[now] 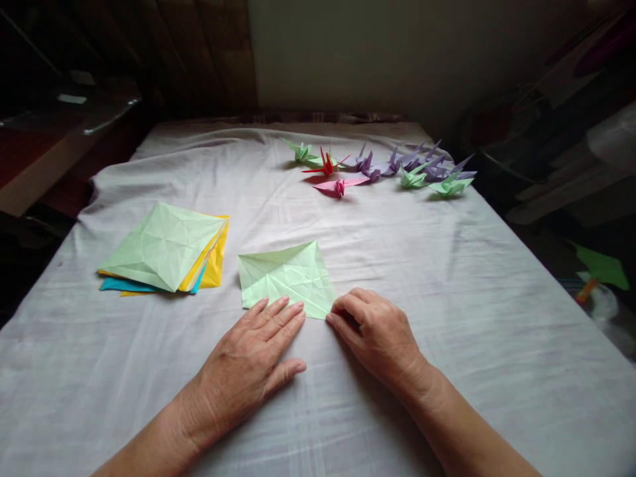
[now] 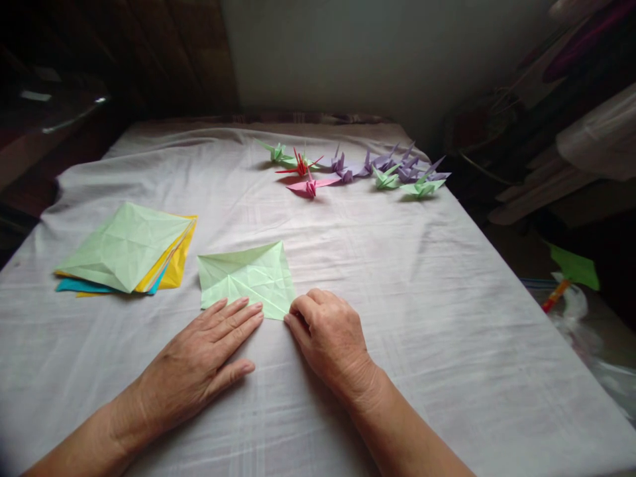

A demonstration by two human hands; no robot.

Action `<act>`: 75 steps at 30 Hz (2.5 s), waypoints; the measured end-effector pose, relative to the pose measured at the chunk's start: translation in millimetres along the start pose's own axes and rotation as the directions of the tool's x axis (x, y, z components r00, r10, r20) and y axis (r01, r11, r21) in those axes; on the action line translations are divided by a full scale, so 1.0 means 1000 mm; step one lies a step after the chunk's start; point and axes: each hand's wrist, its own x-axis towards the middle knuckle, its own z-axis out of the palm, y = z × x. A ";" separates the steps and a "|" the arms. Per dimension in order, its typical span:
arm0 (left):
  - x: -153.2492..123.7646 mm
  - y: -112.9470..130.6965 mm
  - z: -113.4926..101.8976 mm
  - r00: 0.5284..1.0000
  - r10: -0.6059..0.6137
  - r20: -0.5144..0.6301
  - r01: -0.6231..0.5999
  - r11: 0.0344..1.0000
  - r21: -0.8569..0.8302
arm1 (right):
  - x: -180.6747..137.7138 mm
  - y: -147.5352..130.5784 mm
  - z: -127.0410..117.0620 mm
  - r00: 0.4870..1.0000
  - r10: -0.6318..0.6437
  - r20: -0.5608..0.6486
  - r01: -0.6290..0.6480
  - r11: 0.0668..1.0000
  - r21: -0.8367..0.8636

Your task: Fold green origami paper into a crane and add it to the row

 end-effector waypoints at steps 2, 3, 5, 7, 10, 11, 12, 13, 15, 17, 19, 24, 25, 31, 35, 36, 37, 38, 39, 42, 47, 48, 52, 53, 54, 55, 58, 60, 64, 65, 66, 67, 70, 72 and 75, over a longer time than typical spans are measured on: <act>-0.001 -0.005 -0.003 1.000 -0.010 -0.016 0.011 1.000 0.012 | 0.000 0.000 -0.001 1.000 0.000 0.005 0.000 1.000 0.007; -0.001 -0.008 -0.004 1.000 -0.011 -0.025 0.011 1.000 0.019 | 0.000 0.001 -0.001 1.000 -0.003 0.004 0.003 1.000 0.012; -0.003 -0.014 -0.008 1.000 -0.005 -0.027 0.006 0.999 0.036 | -0.001 0.001 -0.001 1.000 -0.008 0.004 0.008 1.000 0.018; -0.005 -0.020 -0.012 1.000 -0.007 -0.005 0.008 0.998 0.059 | -0.001 0.002 -0.001 1.000 -0.009 0.009 0.009 1.000 0.024; -0.012 -0.028 -0.019 0.999 -0.041 0.029 0.039 0.996 0.082 | -0.001 0.003 -0.001 1.000 -0.006 0.022 0.006 0.999 0.033; -0.014 -0.031 -0.021 0.998 -0.057 0.037 0.053 0.995 0.085 | -0.001 0.003 -0.001 1.000 -0.006 0.023 0.006 0.999 0.035; -0.017 -0.033 -0.023 0.996 -0.072 0.044 0.068 0.994 0.086 | -0.001 0.003 -0.001 1.000 -0.008 0.023 0.007 0.999 0.035; -0.019 -0.035 -0.024 0.995 -0.085 0.050 0.080 0.993 0.085 | -0.001 0.003 -0.001 1.000 -0.009 0.021 0.008 0.999 0.034; -0.024 -0.037 -0.028 0.992 -0.113 0.061 0.107 0.990 0.086 | 0.000 0.003 -0.001 1.000 -0.009 0.022 0.008 1.000 0.030; -0.026 -0.038 -0.031 0.988 -0.138 0.066 0.132 0.988 0.085 | 0.000 0.003 -0.001 1.000 -0.004 0.026 0.003 1.000 0.027; -0.028 -0.038 -0.034 0.985 -0.160 0.069 0.154 0.985 0.084 | 0.000 0.004 -0.001 1.000 0.001 0.028 -0.002 1.000 0.026; -0.030 -0.036 -0.037 0.974 -0.214 0.071 0.208 0.975 0.084 | 0.000 0.003 -0.002 1.000 0.007 0.027 -0.007 1.000 0.015; -0.030 -0.036 -0.037 0.973 -0.221 0.071 0.215 0.973 0.084 | 0.000 0.002 -0.002 1.000 0.009 0.025 -0.010 1.000 0.008; -0.029 -0.031 -0.036 0.970 -0.237 0.060 0.230 0.968 0.098 | -0.001 0.000 -0.001 1.000 0.031 0.000 -0.031 0.999 -0.030; -0.027 -0.032 -0.036 0.968 -0.241 0.062 0.234 0.966 0.106 | -0.001 0.000 -0.001 0.999 0.043 0.007 -0.043 0.999 -0.022; -0.027 -0.033 -0.036 0.968 -0.242 0.060 0.235 0.966 0.105 | 0.000 0.000 -0.002 0.999 0.048 0.016 -0.048 0.999 -0.017; -0.027 -0.033 -0.035 0.969 -0.241 0.058 0.234 0.967 0.104 | 0.000 0.000 -0.002 0.998 0.055 0.028 -0.054 0.998 -0.011; -0.027 -0.034 -0.035 0.970 -0.238 0.059 0.231 0.967 0.104 | 0.000 0.001 -0.003 0.997 0.062 0.043 -0.062 0.998 -0.004; -0.027 -0.034 -0.036 0.970 -0.233 0.061 0.226 0.968 0.106 | 0.001 0.002 -0.004 0.996 0.069 0.059 -0.070 0.998 0.003; -0.027 -0.034 -0.037 0.972 -0.226 0.071 0.217 0.969 0.118 | 0.001 0.004 -0.009 0.988 0.094 0.120 -0.097 0.995 0.019; -0.026 -0.032 -0.038 0.972 -0.218 0.087 0.204 0.968 0.147 | 0.003 0.004 -0.017 0.976 0.130 0.173 -0.139 0.989 0.043; -0.025 -0.031 -0.038 0.972 -0.218 0.084 0.203 0.967 0.154 | 0.004 0.004 -0.018 0.975 0.134 0.175 -0.145 0.988 0.050; -0.023 -0.026 -0.038 0.977 -0.210 0.036 0.200 0.964 0.177 | 0.005 0.002 -0.018 0.975 0.149 0.166 -0.160 0.986 0.055; -0.021 -0.023 -0.038 0.977 -0.213 0.021 0.205 0.960 0.189 | 0.004 0.002 -0.018 0.976 0.150 0.156 -0.159 0.986 0.049; -0.019 -0.020 -0.039 0.975 -0.222 0.013 0.215 0.955 0.205 | 0.003 0.001 -0.017 0.978 0.148 0.144 -0.156 0.987 0.041; -0.017 -0.016 -0.041 0.970 -0.241 0.012 0.232 0.946 0.226 | 0.002 0.000 -0.017 0.981 0.145 0.131 -0.150 0.988 0.029; -0.009 -0.003 -0.044 0.942 -0.332 0.050 0.307 0.912 0.271 | -0.004 -0.006 -0.016 0.983 0.151 0.105 -0.149 0.988 -0.030; -0.005 0.006 -0.044 0.920 -0.387 0.067 0.353 0.890 0.288 | -0.008 -0.011 -0.016 0.977 0.181 0.109 -0.175 0.982 -0.066; -0.001 0.018 -0.042 0.909 -0.415 0.043 0.376 0.861 0.342 | -0.013 -0.020 -0.018 0.962 0.233 0.144 -0.224 0.971 -0.076; -0.001 0.019 -0.042 0.909 -0.415 0.033 0.378 0.856 0.353 | -0.014 -0.021 -0.019 0.960 0.238 0.150 -0.229 0.971 -0.073; -0.001 0.021 -0.041 0.909 -0.417 0.023 0.381 0.851 0.361 | -0.015 -0.022 -0.019 0.959 0.240 0.154 -0.232 0.970 -0.068; -0.001 0.022 -0.041 0.908 -0.419 0.016 0.385 0.848 0.365 | -0.016 -0.023 -0.020 0.958 0.239 0.157 -0.232 0.971 -0.062; 0.002 0.025 -0.040 0.903 -0.430 0.009 0.398 0.842 0.364 | -0.019 -0.026 -0.022 0.958 0.218 0.185 -0.217 0.976 -0.021; 0.006 0.026 -0.039 0.899 -0.437 0.002 0.409 0.842 0.351 | -0.022 -0.028 -0.023 0.959 0.193 0.206 -0.201 0.979 0.016; 0.017 0.025 -0.037 0.888 -0.460 -0.026 0.445 0.842 0.304 | -0.025 -0.032 -0.024 0.960 0.144 0.239 -0.167 0.983 0.075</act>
